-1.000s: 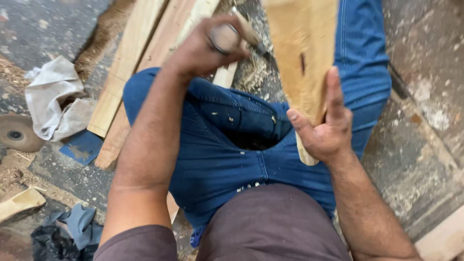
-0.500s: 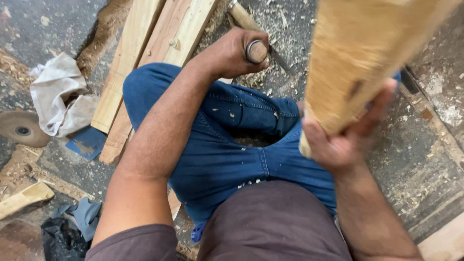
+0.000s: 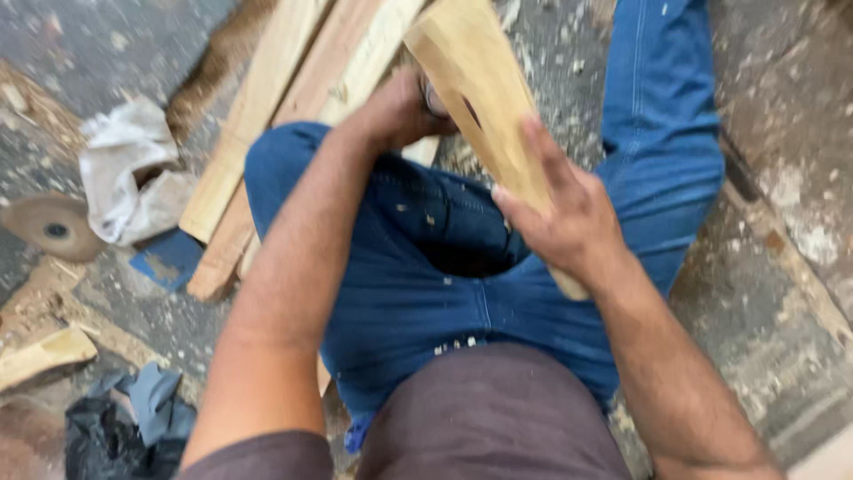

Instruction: The person sits on the floor and uses a chisel and wooden mallet to carve a rectangular piece of wood. They repeatedly strike the chisel to remove wood shavings and occasionally rotate the piece to work on different sides.

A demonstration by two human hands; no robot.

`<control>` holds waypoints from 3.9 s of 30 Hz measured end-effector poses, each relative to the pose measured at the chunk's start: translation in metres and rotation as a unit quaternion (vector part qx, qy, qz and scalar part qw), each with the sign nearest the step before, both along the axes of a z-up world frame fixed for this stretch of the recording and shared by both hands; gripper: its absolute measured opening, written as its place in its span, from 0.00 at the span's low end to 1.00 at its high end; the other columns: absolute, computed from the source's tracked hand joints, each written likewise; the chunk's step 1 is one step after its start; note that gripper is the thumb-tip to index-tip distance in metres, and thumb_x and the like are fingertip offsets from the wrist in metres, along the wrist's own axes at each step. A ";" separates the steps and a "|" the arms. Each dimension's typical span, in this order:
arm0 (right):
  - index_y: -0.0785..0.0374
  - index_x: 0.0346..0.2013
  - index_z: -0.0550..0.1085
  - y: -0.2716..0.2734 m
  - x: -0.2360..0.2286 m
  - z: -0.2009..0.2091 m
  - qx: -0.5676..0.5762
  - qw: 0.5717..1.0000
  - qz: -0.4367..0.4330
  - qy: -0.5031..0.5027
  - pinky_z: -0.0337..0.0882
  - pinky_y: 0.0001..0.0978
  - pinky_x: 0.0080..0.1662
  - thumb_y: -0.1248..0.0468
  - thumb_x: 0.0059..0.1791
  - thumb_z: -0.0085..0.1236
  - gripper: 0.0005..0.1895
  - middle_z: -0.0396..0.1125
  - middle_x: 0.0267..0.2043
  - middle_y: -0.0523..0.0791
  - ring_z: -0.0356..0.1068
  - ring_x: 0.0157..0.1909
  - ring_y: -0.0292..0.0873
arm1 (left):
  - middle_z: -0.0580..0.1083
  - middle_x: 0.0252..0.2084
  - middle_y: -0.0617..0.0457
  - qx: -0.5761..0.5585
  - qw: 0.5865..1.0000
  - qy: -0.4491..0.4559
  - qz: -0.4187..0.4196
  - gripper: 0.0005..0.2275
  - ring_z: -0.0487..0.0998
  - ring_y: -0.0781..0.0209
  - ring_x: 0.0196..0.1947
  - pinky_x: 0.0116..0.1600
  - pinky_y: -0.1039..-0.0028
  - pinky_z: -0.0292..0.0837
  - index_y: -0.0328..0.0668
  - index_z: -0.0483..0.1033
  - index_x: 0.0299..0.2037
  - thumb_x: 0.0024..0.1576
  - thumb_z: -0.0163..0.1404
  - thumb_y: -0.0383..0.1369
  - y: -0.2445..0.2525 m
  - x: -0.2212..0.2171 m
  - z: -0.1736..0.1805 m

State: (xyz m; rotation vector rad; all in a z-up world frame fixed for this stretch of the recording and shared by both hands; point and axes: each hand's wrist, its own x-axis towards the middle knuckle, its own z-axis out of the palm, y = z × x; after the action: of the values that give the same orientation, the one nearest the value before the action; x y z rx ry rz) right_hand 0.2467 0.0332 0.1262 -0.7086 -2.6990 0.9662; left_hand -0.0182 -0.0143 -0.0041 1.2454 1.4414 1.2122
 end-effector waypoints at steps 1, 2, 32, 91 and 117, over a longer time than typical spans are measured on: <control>0.50 0.79 0.46 0.006 -0.008 -0.001 0.016 0.998 -0.003 0.065 0.76 0.43 0.58 0.63 0.52 0.66 0.48 0.67 0.64 0.61 0.74 0.61 0.60 | 0.81 0.46 0.54 -0.026 0.999 -0.028 0.000 0.21 0.80 0.63 0.47 0.54 0.69 0.76 0.42 0.78 0.50 0.46 0.68 0.27 0.009 -0.006 -0.002; 0.49 0.81 0.43 0.005 -0.009 -0.002 0.016 0.993 -0.003 0.118 0.75 0.43 0.59 0.63 0.54 0.65 0.49 0.65 0.65 0.62 0.72 0.62 0.62 | 0.82 0.45 0.54 -0.065 0.996 -0.068 0.004 0.21 0.80 0.62 0.47 0.55 0.68 0.75 0.43 0.79 0.51 0.46 0.67 0.26 0.006 -0.002 -0.009; 0.66 0.80 0.44 0.004 0.165 -0.020 -0.181 0.955 -0.234 0.021 0.73 0.41 0.57 0.67 0.47 0.61 0.51 0.62 0.68 0.61 0.70 0.61 0.47 | 0.80 0.40 0.45 0.055 0.933 0.301 0.192 0.14 0.82 0.48 0.42 0.46 0.62 0.78 0.40 0.76 0.46 0.58 0.65 0.37 0.014 0.006 0.043; 0.73 0.60 0.59 0.053 0.198 -0.035 -0.217 0.948 -0.193 -0.129 0.78 0.38 0.41 0.66 0.42 0.62 0.35 0.71 0.34 0.53 0.77 0.32 0.47 | 0.79 0.29 0.60 0.051 0.949 -0.150 0.272 0.13 0.82 0.69 0.31 0.39 0.73 0.80 0.47 0.77 0.35 0.53 0.63 0.45 -0.001 0.036 -0.006; 0.32 0.79 0.42 0.030 -0.063 0.077 -0.134 0.907 -0.058 -0.394 0.81 0.43 0.36 0.47 0.48 0.58 0.50 0.76 0.40 0.56 0.80 0.32 0.55 | 0.77 0.55 0.50 0.003 0.964 -0.186 0.188 0.29 0.78 0.60 0.55 0.58 0.68 0.75 0.39 0.72 0.57 0.45 0.69 0.35 -0.016 0.073 -0.032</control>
State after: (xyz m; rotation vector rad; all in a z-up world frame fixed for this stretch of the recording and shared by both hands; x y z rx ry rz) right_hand 0.1833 0.0634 0.2033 -1.5939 -3.1298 1.2340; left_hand 0.0544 -0.0299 -0.0364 0.7080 1.4234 1.6050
